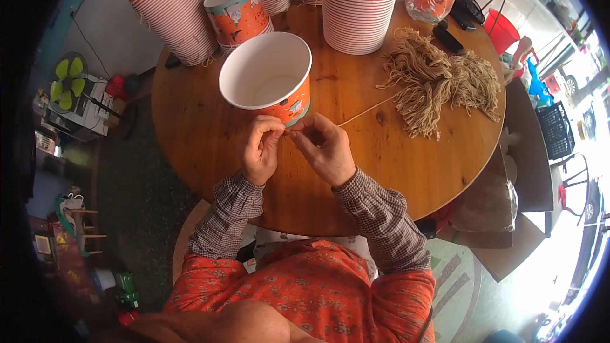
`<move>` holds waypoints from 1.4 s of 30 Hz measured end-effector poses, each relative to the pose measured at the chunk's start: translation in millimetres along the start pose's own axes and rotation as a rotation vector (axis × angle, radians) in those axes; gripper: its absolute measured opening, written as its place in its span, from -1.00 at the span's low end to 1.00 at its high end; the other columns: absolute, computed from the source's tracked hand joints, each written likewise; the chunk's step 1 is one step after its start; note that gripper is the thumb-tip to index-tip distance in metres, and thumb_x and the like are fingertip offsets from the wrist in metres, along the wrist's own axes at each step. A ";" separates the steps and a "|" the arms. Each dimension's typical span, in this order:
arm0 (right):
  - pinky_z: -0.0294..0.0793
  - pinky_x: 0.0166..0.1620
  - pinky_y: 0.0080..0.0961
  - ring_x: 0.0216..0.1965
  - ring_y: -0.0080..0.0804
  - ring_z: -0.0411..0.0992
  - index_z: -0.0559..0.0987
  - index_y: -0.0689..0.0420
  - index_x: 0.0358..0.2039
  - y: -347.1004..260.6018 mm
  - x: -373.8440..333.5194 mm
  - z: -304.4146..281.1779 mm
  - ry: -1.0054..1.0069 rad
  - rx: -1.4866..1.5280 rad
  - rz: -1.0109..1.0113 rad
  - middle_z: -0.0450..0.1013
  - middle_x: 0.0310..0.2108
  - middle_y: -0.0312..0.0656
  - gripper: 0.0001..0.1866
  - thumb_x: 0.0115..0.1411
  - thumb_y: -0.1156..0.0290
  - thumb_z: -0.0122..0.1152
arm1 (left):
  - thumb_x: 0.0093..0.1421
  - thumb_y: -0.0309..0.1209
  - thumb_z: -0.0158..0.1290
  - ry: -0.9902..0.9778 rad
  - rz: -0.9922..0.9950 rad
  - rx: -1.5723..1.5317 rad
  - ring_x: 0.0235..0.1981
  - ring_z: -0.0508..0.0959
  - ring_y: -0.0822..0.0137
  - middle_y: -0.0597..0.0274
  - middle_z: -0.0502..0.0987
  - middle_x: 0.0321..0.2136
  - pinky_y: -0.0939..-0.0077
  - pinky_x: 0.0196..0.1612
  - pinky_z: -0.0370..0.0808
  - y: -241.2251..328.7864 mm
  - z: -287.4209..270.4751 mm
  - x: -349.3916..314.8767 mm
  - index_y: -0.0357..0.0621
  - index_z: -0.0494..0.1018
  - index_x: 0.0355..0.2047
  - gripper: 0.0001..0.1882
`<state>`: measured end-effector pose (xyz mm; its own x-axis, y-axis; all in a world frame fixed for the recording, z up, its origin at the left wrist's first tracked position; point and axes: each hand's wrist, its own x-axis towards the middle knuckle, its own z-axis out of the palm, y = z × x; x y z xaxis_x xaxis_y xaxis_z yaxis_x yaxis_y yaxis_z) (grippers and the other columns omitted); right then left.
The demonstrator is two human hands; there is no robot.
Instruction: Attach twine handles to Halloween-themed paper buckets by threading and knotting them through pre-drilled holes.
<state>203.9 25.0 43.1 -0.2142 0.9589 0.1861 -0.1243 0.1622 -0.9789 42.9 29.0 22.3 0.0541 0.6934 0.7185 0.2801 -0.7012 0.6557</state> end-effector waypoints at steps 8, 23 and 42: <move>0.24 -0.48 -0.78 -0.54 -0.81 0.23 0.48 0.23 -0.36 0.8 -0.5 0.2 -0.027 0.009 0.075 0.36 -0.56 -0.48 -0.91 0.19 0.50 0.19 | 0.12 -0.67 0.06 -0.020 0.126 0.124 -0.33 0.52 0.16 0.12 0.50 -0.37 0.39 -0.25 0.48 7.2 -6.8 5.0 -0.27 0.43 -0.29 -0.85; 0.52 -0.29 -0.65 -0.26 -0.59 0.44 0.42 0.22 -0.25 4.7 9.6 4.7 0.081 0.221 -0.182 0.38 -0.16 -0.24 -0.92 0.27 0.52 0.07 | 0.03 -0.57 0.18 0.087 0.260 0.664 -0.27 0.54 0.20 0.22 0.52 -0.28 0.21 -0.05 0.40 2.3 -23.6 19.5 -0.18 0.48 -0.25 -0.76; 0.55 -0.24 -0.63 -0.24 -0.57 0.44 0.36 0.27 -0.23 -3.4 9.3 15.0 0.210 0.178 -0.231 0.26 -0.02 -0.14 -0.89 0.24 0.60 0.05 | 0.04 -0.70 0.15 0.095 0.180 0.293 -0.39 0.58 0.22 0.08 0.51 -0.36 0.50 -0.39 0.54 17.2 -4.5 13.6 -0.30 0.43 -0.28 -0.78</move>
<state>187.8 29.9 49.4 0.0408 0.9316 0.3611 -0.3173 0.3548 -0.8794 44.1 25.7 44.4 0.0420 0.5349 0.8439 0.5381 -0.7238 0.4320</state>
